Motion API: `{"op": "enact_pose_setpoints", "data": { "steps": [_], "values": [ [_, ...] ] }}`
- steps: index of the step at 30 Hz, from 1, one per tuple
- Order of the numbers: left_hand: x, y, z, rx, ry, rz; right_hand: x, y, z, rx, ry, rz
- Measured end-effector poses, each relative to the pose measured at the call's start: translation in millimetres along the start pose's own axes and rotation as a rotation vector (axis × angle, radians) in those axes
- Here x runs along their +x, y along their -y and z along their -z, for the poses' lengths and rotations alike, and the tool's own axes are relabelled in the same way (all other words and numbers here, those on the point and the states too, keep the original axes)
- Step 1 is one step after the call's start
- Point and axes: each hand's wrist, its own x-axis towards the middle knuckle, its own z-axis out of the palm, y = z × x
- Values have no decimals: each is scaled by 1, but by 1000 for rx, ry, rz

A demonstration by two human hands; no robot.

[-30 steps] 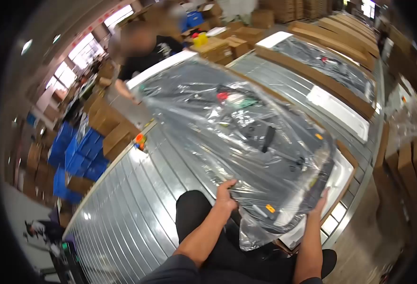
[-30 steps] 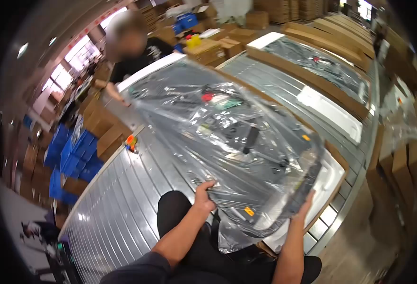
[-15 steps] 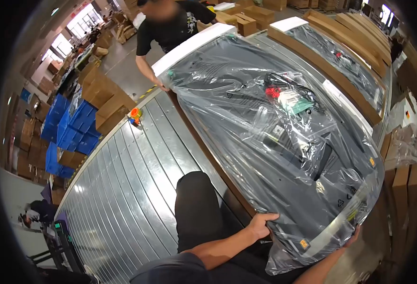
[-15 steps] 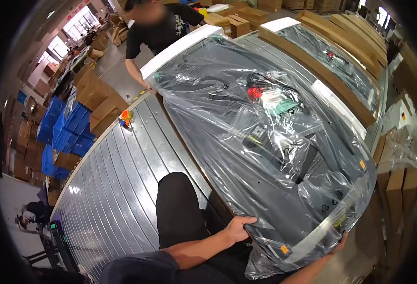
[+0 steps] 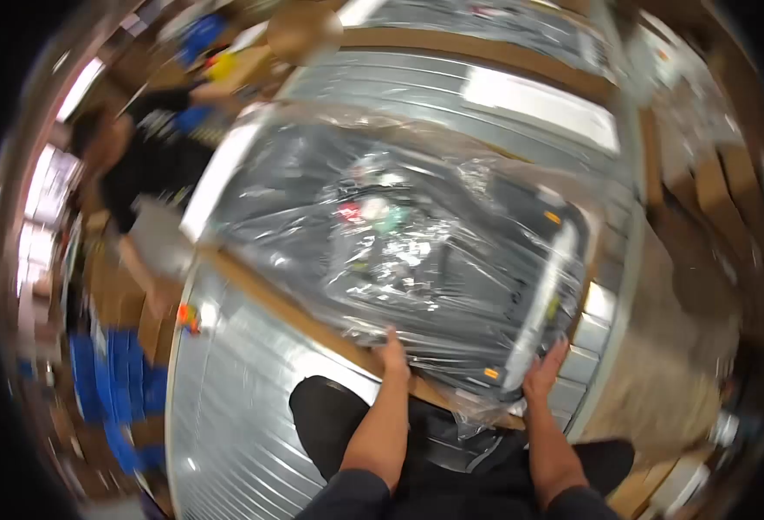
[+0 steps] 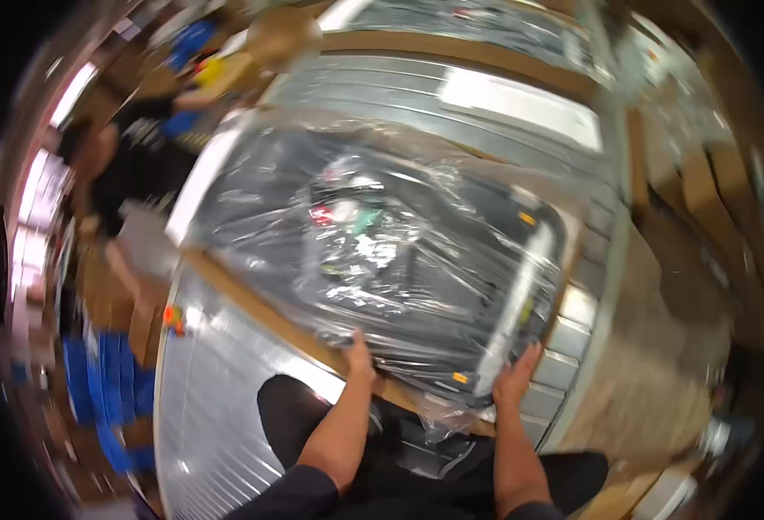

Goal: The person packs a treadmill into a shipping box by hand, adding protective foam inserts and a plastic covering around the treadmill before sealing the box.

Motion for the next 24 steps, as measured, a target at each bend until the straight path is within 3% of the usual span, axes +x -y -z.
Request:
{"op": "enact_pose_setpoints", "data": {
  "steps": [1,3,5,8,11,12,15,17,19,20,22,23,24],
  "values": [
    [11,8,-1,53,28,-52,6,13,7,16,9,-36],
    [-54,-34,-44,142,-299,-170,19,25,17,-210,25,145],
    [-44,-26,-56,406,-559,-203,24,25,12,-250,47,114],
    [-36,-25,-62,485,-588,-105,31,20,6,-227,94,51],
    [-21,-10,-56,499,-661,-335,32,16,1,-201,81,62],
    [-33,-21,-63,579,-691,-211,34,19,4,-211,112,32],
    [9,-32,-6,657,-165,146,40,44,30,-189,271,-56],
    [-6,-75,27,999,296,300,39,59,57,-246,426,-201],
    [-59,-90,49,1055,387,-347,19,92,102,-18,441,-403],
    [-103,-112,54,1020,442,-157,5,111,128,104,438,-502],
    [-206,-150,50,990,529,125,-48,144,176,-375,765,23],
    [-257,-161,50,1016,565,227,-80,181,219,313,493,-573],
    [-300,-168,58,1114,658,236,-125,203,246,300,464,-574]
  ]
}}
